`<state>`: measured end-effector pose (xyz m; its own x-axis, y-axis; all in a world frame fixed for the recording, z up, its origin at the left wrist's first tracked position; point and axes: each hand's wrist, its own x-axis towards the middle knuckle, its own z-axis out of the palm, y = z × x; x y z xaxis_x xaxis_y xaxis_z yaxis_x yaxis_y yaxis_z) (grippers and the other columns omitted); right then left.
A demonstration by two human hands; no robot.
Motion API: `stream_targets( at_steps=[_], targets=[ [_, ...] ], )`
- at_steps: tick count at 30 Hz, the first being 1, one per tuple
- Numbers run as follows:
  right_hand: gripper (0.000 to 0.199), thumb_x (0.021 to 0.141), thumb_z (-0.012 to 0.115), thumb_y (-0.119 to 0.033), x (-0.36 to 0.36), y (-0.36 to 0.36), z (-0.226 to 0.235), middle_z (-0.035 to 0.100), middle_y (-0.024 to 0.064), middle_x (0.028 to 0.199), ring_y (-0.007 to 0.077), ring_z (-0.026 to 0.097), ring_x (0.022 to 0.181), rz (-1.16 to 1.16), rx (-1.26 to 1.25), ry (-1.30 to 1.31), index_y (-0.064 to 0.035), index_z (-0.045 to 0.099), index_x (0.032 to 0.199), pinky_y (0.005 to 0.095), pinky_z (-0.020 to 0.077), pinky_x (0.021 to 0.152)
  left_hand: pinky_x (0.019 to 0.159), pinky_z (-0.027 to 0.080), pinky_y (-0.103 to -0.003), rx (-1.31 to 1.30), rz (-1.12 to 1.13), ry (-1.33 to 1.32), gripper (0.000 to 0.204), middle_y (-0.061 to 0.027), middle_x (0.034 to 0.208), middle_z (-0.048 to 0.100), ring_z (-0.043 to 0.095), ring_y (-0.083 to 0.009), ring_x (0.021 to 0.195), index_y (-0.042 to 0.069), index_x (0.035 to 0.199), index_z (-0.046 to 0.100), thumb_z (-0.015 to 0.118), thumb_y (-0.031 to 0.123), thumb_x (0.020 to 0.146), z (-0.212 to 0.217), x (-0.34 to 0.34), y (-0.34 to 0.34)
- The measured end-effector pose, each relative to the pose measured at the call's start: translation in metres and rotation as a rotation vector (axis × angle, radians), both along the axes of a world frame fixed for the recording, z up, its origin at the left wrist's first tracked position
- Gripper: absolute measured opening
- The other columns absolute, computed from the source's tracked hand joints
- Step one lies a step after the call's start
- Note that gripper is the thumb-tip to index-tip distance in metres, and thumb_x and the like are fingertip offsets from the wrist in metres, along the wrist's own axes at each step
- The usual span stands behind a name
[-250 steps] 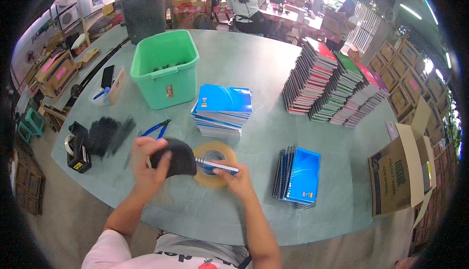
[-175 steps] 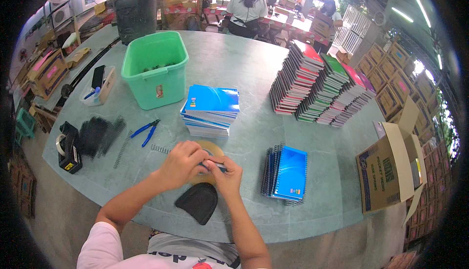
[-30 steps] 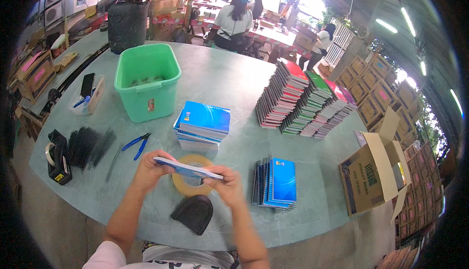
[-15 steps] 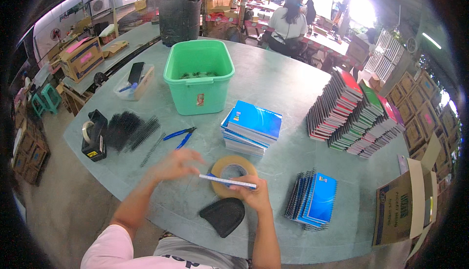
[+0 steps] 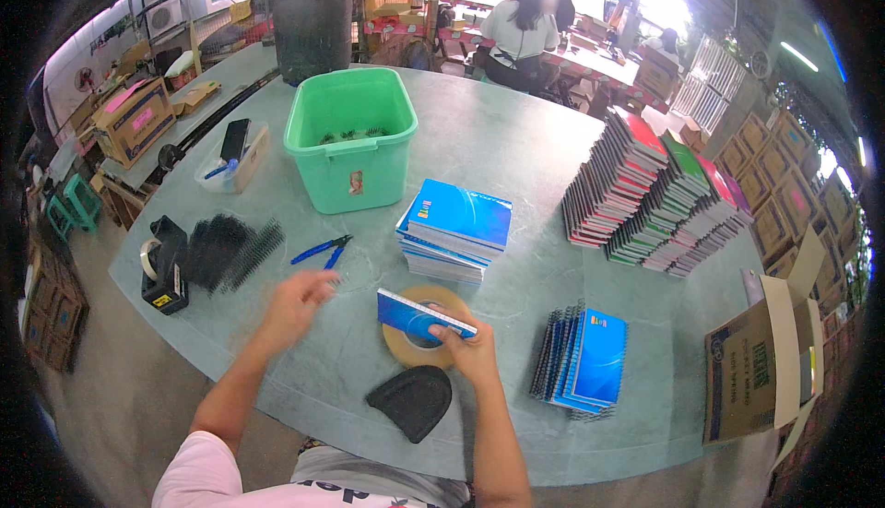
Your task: The person inserts a plastic spiral through the pre-punched holes of a notebook, trims the excess with pliers, and places the finished notebook onto a stack.
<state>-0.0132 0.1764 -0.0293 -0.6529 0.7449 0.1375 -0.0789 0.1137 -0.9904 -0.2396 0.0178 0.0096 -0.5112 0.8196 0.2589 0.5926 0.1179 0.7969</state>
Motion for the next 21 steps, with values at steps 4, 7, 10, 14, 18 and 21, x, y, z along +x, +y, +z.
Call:
stream_targets(
  at_steps=[4,7,10,14,18,21],
  targets=[
    [0.03,0.075,0.072,-0.006,0.004,-0.001,0.0,0.067,0.0088,0.097,0.0124,0.061,0.086,0.015,-0.032,-0.025,0.0003,0.066,0.104,0.0254,0.0481,0.079,0.067,0.046,-0.031,0.058,-0.174,0.085,0.019,-0.0125,0.087,0.063,0.06,-0.0225,0.074,0.001,0.097,0.061,0.057,0.017,0.088,0.008,0.033,0.004],
    [0.028,0.074,0.072,-0.004,0.006,-0.001,-0.001,0.067,0.009,0.095,0.0126,0.062,0.083,0.031,-0.038,-0.013,0.0018,0.066,0.102,0.0249,0.0495,0.076,0.065,0.046,-0.033,0.072,-0.156,0.041,0.021,-0.0136,0.083,0.062,0.059,-0.025,0.072,0.001,0.093,0.061,0.056,0.021,0.089,0.006,0.038,0.009],
    [0.027,0.074,0.072,-0.004,0.007,0.0,0.0,0.068,0.0085,0.093,0.0121,0.062,0.082,0.044,0.002,-0.018,0.0011,0.067,0.1,0.0248,0.0495,0.076,0.063,0.045,-0.035,0.055,-0.181,0.024,0.025,-0.015,0.081,0.06,0.058,-0.0272,0.071,0.001,0.088,0.061,0.056,0.025,0.09,0.009,0.04,0.01],
    [0.023,0.075,0.072,-0.003,0.008,-0.001,0.002,0.069,0.0087,0.093,0.012,0.062,0.083,0.101,0.008,0.016,0.0002,0.068,0.097,0.0248,0.0486,0.077,0.056,0.044,-0.031,-0.07,-0.135,-0.023,0.027,-0.0104,0.07,0.059,0.057,-0.0182,0.061,0.0,0.087,0.062,0.055,0.027,0.091,0.01,0.038,0.011],
    [0.021,0.075,0.071,-0.001,0.005,-0.001,0.004,0.069,0.0094,0.094,0.0128,0.062,0.085,0.111,0.013,0.044,0.0002,0.068,0.096,0.0247,0.0481,0.078,0.062,0.044,-0.038,0.175,-0.108,0.179,0.031,-0.0154,0.076,0.059,0.059,-0.0268,0.071,0.001,0.087,0.058,0.054,0.031,0.091,0.011,0.041,0.021],
    [0.02,0.075,0.07,-0.001,0.006,-0.001,0.001,0.069,0.0093,0.095,0.0131,0.062,0.085,0.098,0.016,0.032,0.0002,0.068,0.095,0.0243,0.0483,0.077,0.065,0.045,-0.037,-0.329,-0.349,-0.077,0.027,-0.0165,0.086,0.059,0.059,-0.0285,0.077,0.001,0.09,0.058,0.056,0.028,0.089,0.021,0.009,0.015]
  ],
)
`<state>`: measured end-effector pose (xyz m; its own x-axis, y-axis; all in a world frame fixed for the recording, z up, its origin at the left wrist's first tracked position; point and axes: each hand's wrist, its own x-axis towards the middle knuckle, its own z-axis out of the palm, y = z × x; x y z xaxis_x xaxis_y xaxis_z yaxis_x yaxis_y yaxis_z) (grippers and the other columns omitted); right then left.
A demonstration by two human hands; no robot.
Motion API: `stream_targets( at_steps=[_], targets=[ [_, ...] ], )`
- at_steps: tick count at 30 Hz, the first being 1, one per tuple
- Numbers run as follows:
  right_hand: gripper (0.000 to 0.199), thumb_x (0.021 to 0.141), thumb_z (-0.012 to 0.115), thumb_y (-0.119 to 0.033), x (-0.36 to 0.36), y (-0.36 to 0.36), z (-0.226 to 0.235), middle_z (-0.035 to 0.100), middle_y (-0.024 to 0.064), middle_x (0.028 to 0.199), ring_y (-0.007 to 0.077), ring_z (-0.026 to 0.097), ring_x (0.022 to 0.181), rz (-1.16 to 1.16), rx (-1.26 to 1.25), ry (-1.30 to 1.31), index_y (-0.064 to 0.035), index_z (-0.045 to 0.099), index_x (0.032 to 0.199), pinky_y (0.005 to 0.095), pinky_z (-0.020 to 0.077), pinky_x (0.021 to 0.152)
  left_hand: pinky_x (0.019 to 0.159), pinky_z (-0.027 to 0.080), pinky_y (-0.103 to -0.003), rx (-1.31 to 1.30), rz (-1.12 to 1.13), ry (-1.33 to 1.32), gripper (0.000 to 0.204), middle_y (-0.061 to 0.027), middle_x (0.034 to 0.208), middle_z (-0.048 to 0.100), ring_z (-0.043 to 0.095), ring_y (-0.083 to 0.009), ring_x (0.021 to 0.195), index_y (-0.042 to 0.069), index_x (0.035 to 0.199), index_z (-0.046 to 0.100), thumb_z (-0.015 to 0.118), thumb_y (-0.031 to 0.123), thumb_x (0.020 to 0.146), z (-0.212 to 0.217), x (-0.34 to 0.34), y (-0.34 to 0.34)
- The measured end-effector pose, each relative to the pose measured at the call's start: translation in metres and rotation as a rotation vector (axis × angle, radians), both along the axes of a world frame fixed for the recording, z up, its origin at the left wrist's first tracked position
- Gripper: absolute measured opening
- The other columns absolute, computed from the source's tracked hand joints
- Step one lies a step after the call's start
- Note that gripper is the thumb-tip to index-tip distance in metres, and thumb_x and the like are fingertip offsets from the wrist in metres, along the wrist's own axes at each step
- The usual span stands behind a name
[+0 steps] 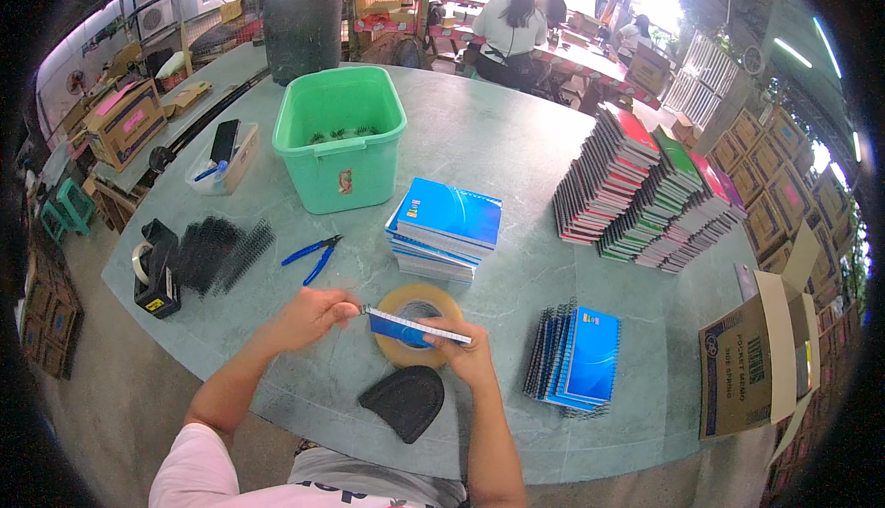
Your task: The person inserts a plastic spiral through the pre-punched holes of a notebook, trims the excess with pliers, and places the finished notebook onto a stack.
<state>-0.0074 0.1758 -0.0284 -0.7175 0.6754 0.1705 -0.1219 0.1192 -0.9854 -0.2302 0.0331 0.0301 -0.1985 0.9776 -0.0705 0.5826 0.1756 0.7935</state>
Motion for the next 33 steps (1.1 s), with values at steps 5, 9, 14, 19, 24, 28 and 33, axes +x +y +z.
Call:
stream_targets(
  at_steps=[5,9,14,19,24,28,33],
  targets=[
    [0.022,0.074,0.071,-0.001,-0.003,0.001,-0.001,0.068,0.0097,0.095,0.013,0.062,0.083,-0.008,-0.035,0.033,0.0006,0.068,0.096,0.0243,0.0487,0.075,0.071,0.045,-0.038,0.375,0.019,0.134,0.023,-0.0169,0.093,0.06,0.058,-0.031,0.082,0.002,0.093,0.058,0.061,0.024,0.085,0.007,0.01,0.003],
    [0.024,0.074,0.072,-0.003,-0.001,0.0,-0.001,0.069,0.0076,0.092,0.0113,0.061,0.08,-0.025,-0.017,0.016,0.0007,0.068,0.098,0.0239,0.0485,0.072,0.071,0.045,-0.037,0.348,-0.091,0.149,0.028,-0.0124,0.082,0.055,0.055,-0.0283,0.075,0.004,0.091,0.061,0.069,0.026,0.077,-0.004,0.002,0.01],
    [0.025,0.075,0.073,-0.006,-0.001,0.001,0.001,0.068,0.0049,0.089,0.0094,0.06,0.078,-0.042,-0.022,-0.016,0.0003,0.068,0.099,0.0226,0.048,0.07,0.063,0.043,-0.036,0.58,-0.145,0.576,0.031,-0.0125,0.082,0.053,0.053,-0.0277,0.073,0.006,0.091,0.06,0.065,0.033,0.077,-0.011,0.054,0.002],
    [0.025,0.076,0.07,-0.006,-0.002,-0.004,0.003,0.068,0.0055,0.093,0.0102,0.06,0.084,-0.044,-0.082,-0.038,-0.0022,0.068,0.101,0.0237,0.0472,0.075,0.07,0.048,-0.043,0.201,-0.179,0.061,0.052,-0.0183,0.094,0.055,0.058,-0.0355,0.081,0.006,0.121,0.05,0.068,0.027,0.078,-0.053,0.101,-0.03],
    [0.024,0.078,0.069,-0.008,0.002,-0.001,0.002,0.069,0.0047,0.093,0.0099,0.06,0.085,-0.059,-0.054,-0.083,-0.0035,0.068,0.101,0.0238,0.0471,0.076,0.075,0.048,-0.041,0.602,0.223,0.182,0.053,-0.0171,0.099,0.056,0.058,-0.036,0.086,0.01,0.124,0.047,0.068,0.01,0.075,0.007,0.05,-0.016],
    [0.023,0.079,0.069,-0.01,-0.003,-0.004,-0.003,0.069,0.0039,0.091,0.0097,0.06,0.083,-0.047,0.03,0.021,-0.0035,0.069,0.1,0.0235,0.0471,0.075,0.076,0.047,-0.039,0.529,0.133,0.386,0.04,-0.0145,0.095,0.058,0.058,-0.0323,0.088,0.006,0.106,0.056,0.068,0.001,0.069,-0.002,0.041,-0.015],
    [0.022,0.079,0.07,-0.011,0.002,-0.008,0.001,0.069,0.0043,0.09,0.0103,0.06,0.082,-0.051,-0.066,-0.058,-0.0034,0.069,0.1,0.0238,0.0472,0.075,0.072,0.047,-0.038,0.568,0.147,0.453,0.038,-0.0115,0.09,0.058,0.057,-0.0305,0.084,0.007,0.103,0.06,0.068,-0.001,0.067,0.002,0.036,-0.015]
  ],
)
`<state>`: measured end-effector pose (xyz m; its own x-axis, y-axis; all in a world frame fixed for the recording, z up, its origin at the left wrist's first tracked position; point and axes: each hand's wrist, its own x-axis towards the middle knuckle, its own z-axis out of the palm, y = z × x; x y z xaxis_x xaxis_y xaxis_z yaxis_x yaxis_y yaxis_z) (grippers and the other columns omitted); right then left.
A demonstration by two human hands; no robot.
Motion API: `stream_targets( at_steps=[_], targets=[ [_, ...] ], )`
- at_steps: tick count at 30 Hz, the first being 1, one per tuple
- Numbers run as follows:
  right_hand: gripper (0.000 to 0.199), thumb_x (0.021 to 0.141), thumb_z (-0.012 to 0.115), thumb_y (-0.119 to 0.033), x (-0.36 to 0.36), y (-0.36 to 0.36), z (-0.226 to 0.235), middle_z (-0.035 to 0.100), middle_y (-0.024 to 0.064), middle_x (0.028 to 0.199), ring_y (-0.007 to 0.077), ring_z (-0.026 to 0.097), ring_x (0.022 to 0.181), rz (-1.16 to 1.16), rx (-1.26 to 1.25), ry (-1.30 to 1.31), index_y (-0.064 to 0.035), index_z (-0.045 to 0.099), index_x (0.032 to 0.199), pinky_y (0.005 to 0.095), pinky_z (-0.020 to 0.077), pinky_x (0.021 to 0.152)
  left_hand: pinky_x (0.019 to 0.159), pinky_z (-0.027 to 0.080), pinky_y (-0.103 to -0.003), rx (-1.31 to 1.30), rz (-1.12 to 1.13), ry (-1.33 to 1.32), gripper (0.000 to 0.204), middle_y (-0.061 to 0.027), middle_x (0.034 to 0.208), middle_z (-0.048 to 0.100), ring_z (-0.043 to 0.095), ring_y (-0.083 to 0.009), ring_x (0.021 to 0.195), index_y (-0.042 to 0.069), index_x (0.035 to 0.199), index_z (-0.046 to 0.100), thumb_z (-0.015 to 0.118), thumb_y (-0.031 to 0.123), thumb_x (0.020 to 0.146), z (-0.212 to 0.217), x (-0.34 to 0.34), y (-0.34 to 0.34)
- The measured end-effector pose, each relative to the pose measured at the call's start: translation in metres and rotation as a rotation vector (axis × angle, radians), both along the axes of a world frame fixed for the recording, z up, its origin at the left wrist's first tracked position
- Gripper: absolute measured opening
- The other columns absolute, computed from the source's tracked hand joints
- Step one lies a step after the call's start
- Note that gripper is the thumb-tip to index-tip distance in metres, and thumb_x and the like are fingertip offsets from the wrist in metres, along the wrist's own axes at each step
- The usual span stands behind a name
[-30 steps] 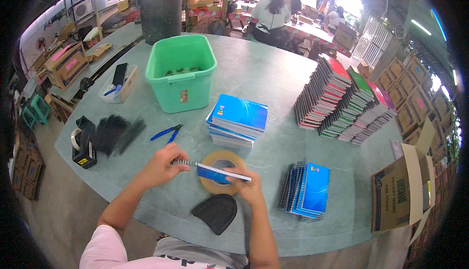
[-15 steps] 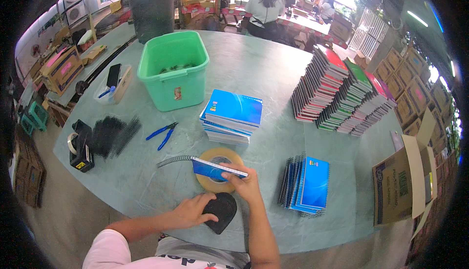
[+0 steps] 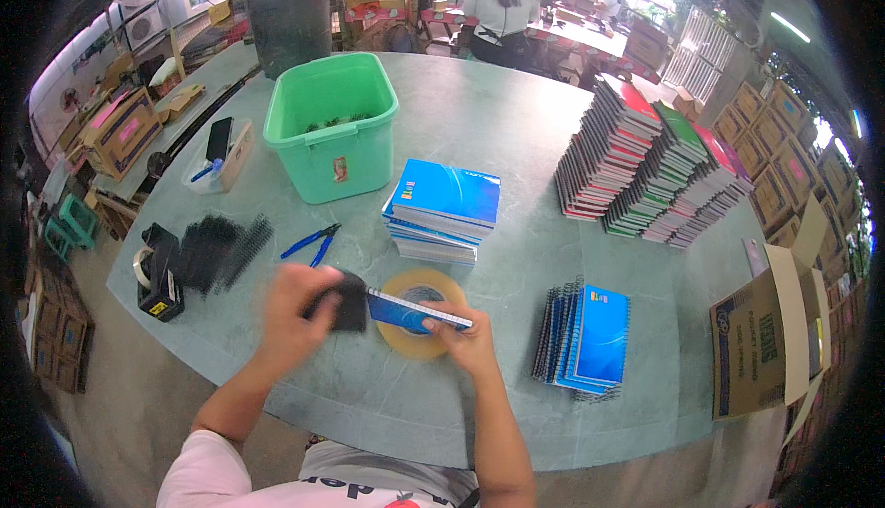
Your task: The person inserts a plastic spiral through the pre-punched holes of a notebook, trims the excess with pliers, and places the finished notebook onto a stack.
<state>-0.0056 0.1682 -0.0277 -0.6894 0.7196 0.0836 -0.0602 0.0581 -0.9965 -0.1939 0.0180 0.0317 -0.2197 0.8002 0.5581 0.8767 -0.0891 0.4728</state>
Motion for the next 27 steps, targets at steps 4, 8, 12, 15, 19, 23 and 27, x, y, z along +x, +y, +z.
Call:
stream_targets(
  at_steps=[4,8,12,15,19,23,27],
  targets=[
    [0.022,0.079,0.07,-0.011,-0.001,0.001,0.007,0.069,0.0043,0.089,0.0102,0.06,0.081,-0.005,0.051,-0.024,-0.0031,0.069,0.099,0.0239,0.047,0.074,0.06,0.048,-0.034,0.071,0.031,0.014,0.035,-0.008,0.084,0.053,0.057,-0.0245,0.075,0.016,0.103,0.064,0.067,0.002,0.071,-0.006,0.006,-0.001],
    [0.023,0.079,0.07,-0.012,0.002,0.001,0.001,0.068,0.0051,0.092,0.0106,0.06,0.083,0.003,-0.003,-0.027,-0.0026,0.068,0.1,0.0243,0.0472,0.075,0.061,0.048,-0.034,0.178,0.073,0.052,0.035,-0.0069,0.082,0.054,0.056,-0.0248,0.076,0.016,0.103,0.065,0.067,0.001,0.071,0.015,0.008,0.012],
    [0.023,0.075,0.073,-0.009,-0.004,0.001,0.007,0.068,0.0035,0.086,0.0087,0.059,0.075,-0.02,0.061,0.063,-0.0015,0.069,0.097,0.0228,0.0476,0.07,0.066,0.046,-0.034,0.114,-0.084,0.044,0.038,-0.0072,0.087,0.055,0.055,-0.0231,0.078,0.013,0.101,0.065,0.07,-0.002,0.067,-0.005,0.013,0.015],
    [0.024,0.076,0.073,-0.009,0.0,-0.003,0.004,0.068,0.0039,0.087,0.0098,0.06,0.078,-0.032,-0.038,-0.013,-0.0017,0.069,0.098,0.0234,0.0481,0.072,0.067,0.045,-0.033,0.221,0.056,-0.041,0.039,-0.008,0.088,0.054,0.054,-0.0226,0.078,0.011,0.099,0.066,0.07,-0.005,0.064,0.013,0.016,0.018],
    [0.024,0.078,0.071,-0.009,-0.001,-0.001,-0.001,0.068,0.0039,0.092,0.0104,0.06,0.084,0.023,0.018,0.051,-0.0027,0.068,0.1,0.0237,0.0473,0.076,0.069,0.046,-0.03,0.163,-0.042,0.056,0.037,-0.0083,0.089,0.055,0.056,-0.0224,0.079,0.01,0.097,0.066,0.07,-0.006,0.065,0.015,0.022,0.026],
    [0.023,0.079,0.068,-0.007,0.002,-0.002,0.007,0.068,0.0035,0.094,0.0097,0.06,0.085,0.033,-0.028,-0.01,-0.0024,0.067,0.101,0.0235,0.0471,0.076,0.066,0.048,-0.031,0.248,0.024,-0.038,0.034,-0.0088,0.09,0.056,0.058,-0.0232,0.077,0.012,0.096,0.067,0.07,-0.002,0.066,0.042,0.024,0.025],
    [0.023,0.08,0.066,-0.004,-0.003,-0.001,0.002,0.067,0.0026,0.093,0.0084,0.059,0.083,0.048,0.009,0.077,-0.003,0.067,0.103,0.0232,0.0472,0.075,0.062,0.05,-0.033,0.038,-0.157,0.057,0.029,-0.0079,0.093,0.055,0.059,-0.0217,0.074,0.014,0.096,0.066,0.069,0.003,0.069,-0.001,0.028,0.031]
  ],
)
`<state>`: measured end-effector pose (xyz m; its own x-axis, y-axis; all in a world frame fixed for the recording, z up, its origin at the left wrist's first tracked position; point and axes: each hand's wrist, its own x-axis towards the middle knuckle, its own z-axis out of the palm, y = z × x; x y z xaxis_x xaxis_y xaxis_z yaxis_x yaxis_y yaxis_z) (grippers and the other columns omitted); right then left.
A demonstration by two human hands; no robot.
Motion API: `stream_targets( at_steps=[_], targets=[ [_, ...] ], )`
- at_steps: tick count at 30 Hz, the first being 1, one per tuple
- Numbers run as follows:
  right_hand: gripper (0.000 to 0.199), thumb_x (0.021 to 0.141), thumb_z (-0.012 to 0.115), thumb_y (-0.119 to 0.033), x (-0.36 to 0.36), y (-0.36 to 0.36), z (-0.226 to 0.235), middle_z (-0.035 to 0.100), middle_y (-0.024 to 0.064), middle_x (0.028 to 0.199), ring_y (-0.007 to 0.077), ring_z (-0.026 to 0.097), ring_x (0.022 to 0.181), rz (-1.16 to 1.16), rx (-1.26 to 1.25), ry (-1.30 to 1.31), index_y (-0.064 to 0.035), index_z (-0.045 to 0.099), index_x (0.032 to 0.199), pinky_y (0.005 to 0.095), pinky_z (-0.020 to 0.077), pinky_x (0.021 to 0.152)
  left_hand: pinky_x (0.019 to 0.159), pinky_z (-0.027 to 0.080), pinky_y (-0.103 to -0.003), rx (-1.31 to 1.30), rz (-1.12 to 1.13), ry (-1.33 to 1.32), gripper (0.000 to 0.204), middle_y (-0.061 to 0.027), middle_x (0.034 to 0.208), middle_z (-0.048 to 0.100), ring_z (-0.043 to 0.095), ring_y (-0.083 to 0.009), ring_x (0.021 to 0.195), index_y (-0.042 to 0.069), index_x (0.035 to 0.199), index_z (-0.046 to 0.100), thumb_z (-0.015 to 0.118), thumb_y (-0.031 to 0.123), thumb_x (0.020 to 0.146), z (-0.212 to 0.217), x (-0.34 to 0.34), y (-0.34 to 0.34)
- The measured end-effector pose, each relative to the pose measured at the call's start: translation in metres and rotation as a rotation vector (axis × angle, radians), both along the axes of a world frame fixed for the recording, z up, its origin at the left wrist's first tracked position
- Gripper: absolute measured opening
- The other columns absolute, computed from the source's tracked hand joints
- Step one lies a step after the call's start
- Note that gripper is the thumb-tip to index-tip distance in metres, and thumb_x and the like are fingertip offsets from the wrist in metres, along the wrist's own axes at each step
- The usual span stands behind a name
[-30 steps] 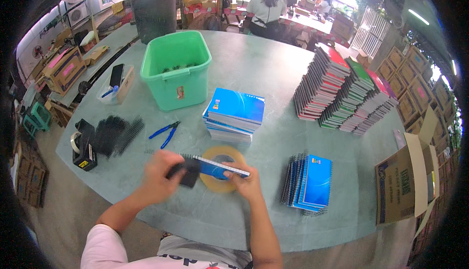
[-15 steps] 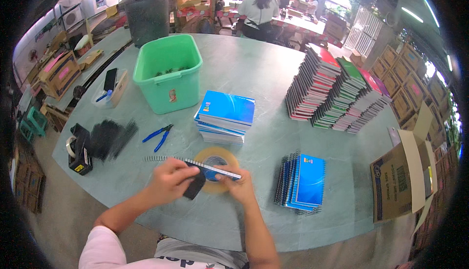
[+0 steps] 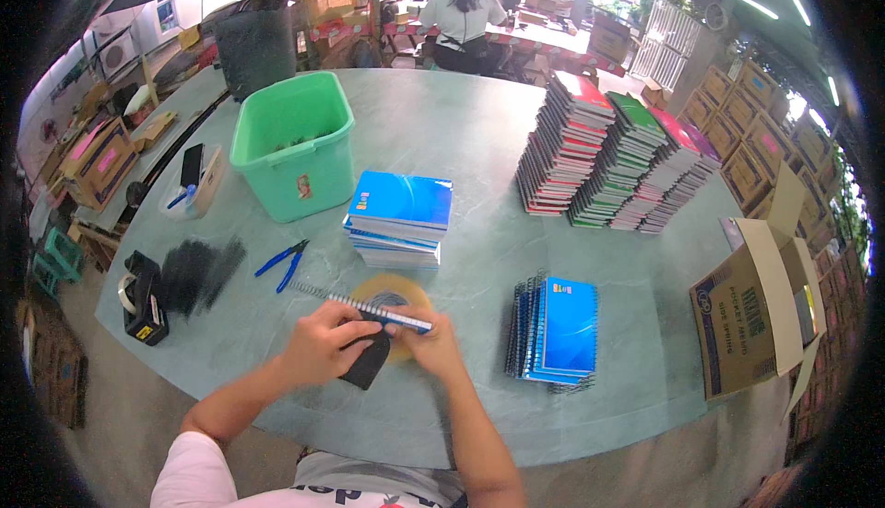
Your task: The person inserts a plastic spiral through the pre-punched holes of a notebook, trims the excess with pliers, and places the finished notebook onto a stack.
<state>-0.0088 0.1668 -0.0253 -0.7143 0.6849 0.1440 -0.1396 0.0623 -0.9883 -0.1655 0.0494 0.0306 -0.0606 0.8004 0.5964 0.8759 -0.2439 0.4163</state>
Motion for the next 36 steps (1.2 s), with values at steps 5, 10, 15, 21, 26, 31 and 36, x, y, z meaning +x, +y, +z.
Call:
stream_targets(
  at_steps=[5,10,15,21,26,31,36],
  targets=[
    [0.023,0.081,0.063,-0.001,0.005,0.0,-0.003,0.067,0.0024,0.093,0.0076,0.058,0.081,0.02,0.045,-0.083,-0.0027,0.066,0.104,0.0232,0.0469,0.074,0.065,0.049,-0.036,0.146,0.165,-0.027,0.027,-0.0072,0.091,0.056,0.058,-0.0234,0.076,0.013,0.094,0.066,0.07,0.004,0.069,0.021,0.006,0.007],
    [0.027,0.08,0.058,0.004,0.003,-0.002,-0.01,0.066,0.0016,0.089,0.0075,0.057,0.081,-0.037,0.113,-0.008,-0.0035,0.065,0.105,0.0235,0.0465,0.073,0.067,0.048,-0.037,0.188,0.062,0.012,0.024,-0.0089,0.084,0.06,0.058,-0.0247,0.081,0.011,0.091,0.066,0.069,0.003,0.068,0.024,0.014,0.008],
    [0.029,0.079,0.058,0.004,0.002,-0.001,-0.013,0.066,0.0028,0.088,0.0082,0.057,0.081,-0.047,0.097,-0.02,-0.0038,0.064,0.106,0.0243,0.0467,0.073,0.066,0.049,-0.034,-0.061,-0.082,0.027,0.023,-0.0088,0.087,0.058,0.058,-0.0261,0.08,0.009,0.089,0.066,0.07,0.003,0.067,0.018,0.017,0.011],
    [0.026,0.082,0.061,-0.002,0.004,0.0,-0.007,0.067,0.0066,0.092,0.0107,0.059,0.085,-0.025,0.178,-0.096,-0.0042,0.064,0.108,0.0269,0.0474,0.076,0.069,0.048,-0.037,-0.029,-0.044,-0.096,0.02,-0.0108,0.084,0.054,0.056,-0.0288,0.079,0.008,0.093,0.064,0.067,0.009,0.074,0.018,0.025,0.012],
    [0.027,0.086,0.062,-0.014,0.001,-0.002,0.003,0.064,0.0089,0.106,0.0153,0.057,0.101,0.053,0.026,0.14,-0.0013,0.063,0.109,0.0289,0.0443,0.089,0.073,0.046,-0.038,-0.242,-0.183,-0.042,0.022,-0.0119,0.091,0.055,0.056,-0.0297,0.083,0.008,0.096,0.064,0.068,0.012,0.074,-0.038,0.037,-0.018],
    [0.026,0.086,0.062,-0.01,0.005,-0.005,0.009,0.063,0.0113,0.107,0.0163,0.057,0.104,0.011,-0.006,0.225,0.0008,0.061,0.109,0.029,0.0452,0.09,0.078,0.045,-0.037,0.053,-0.099,0.0,0.028,-0.0123,0.098,0.058,0.056,-0.0291,0.09,0.006,0.1,0.063,0.068,0.012,0.074,-0.001,0.031,-0.001],
    [0.021,0.085,0.062,-0.006,0.014,-0.009,-0.008,0.066,0.005,0.093,0.011,0.059,0.089,-0.095,-0.122,0.042,0.001,0.063,0.105,0.0253,0.0471,0.081,0.076,0.044,-0.039,-0.106,-0.133,0.26,0.026,-0.01,0.095,0.06,0.056,-0.0276,0.091,0.004,0.1,0.06,0.063,0.012,0.076,0.011,0.021,0.032]
  ],
)
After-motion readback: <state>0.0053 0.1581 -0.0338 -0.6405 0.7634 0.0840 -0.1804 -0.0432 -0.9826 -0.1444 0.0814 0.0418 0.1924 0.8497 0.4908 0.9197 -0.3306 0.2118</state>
